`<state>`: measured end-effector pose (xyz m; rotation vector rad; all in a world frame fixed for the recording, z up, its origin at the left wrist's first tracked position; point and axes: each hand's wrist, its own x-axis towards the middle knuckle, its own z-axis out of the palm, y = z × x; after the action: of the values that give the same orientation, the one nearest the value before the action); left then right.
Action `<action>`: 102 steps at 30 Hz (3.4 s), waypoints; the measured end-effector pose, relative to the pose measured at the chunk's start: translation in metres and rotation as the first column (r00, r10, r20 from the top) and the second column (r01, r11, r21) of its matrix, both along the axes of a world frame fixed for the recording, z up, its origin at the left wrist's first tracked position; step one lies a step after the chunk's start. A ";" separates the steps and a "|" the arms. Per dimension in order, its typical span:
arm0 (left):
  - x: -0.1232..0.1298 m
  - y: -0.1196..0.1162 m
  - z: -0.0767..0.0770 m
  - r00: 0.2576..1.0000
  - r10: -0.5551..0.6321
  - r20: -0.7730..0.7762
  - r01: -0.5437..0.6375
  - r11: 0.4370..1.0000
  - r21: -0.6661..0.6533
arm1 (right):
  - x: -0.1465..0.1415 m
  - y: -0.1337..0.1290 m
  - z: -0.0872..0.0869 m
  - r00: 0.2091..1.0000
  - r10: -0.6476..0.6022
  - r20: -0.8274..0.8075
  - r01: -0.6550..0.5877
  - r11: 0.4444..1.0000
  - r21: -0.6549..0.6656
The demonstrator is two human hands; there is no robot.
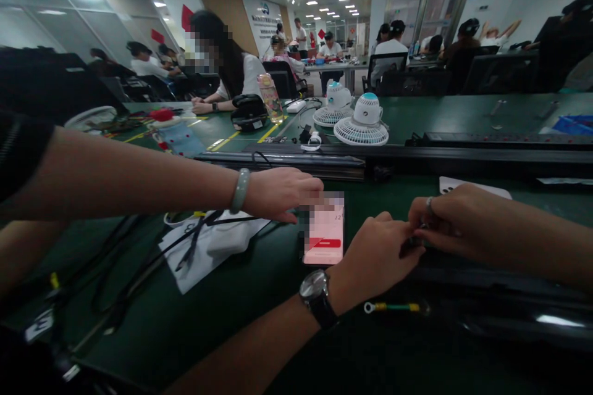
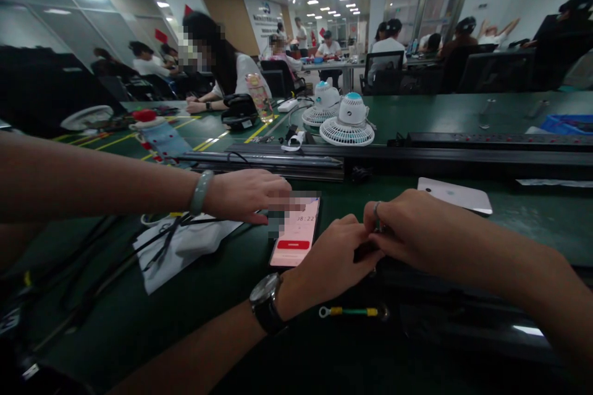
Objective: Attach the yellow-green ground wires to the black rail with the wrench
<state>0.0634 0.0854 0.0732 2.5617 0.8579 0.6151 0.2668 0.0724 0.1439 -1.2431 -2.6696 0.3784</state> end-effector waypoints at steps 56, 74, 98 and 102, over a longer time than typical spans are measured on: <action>-0.004 0.006 0.007 0.993 -0.106 0.049 0.109 0.992 -0.057 | -0.003 -0.008 0.018 1.000 -0.004 0.014 0.004 1.000 -0.019; -0.004 0.008 0.004 0.995 -0.082 0.059 0.083 0.996 -0.025 | -0.004 -0.006 0.021 1.000 0.013 0.008 -0.013 1.000 -0.010; -0.007 0.011 0.006 0.992 -0.095 0.084 0.098 0.995 -0.022 | -0.003 -0.006 0.020 1.000 0.028 -0.012 -0.028 1.000 0.001; -0.006 0.010 0.005 0.991 -0.091 0.093 0.094 0.995 -0.023 | -0.002 -0.006 0.021 1.000 0.021 0.017 -0.022 0.999 0.032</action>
<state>0.0578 0.0951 0.0784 2.5114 0.7080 0.6822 0.2647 0.0664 0.1644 -1.2144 -2.6940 0.3282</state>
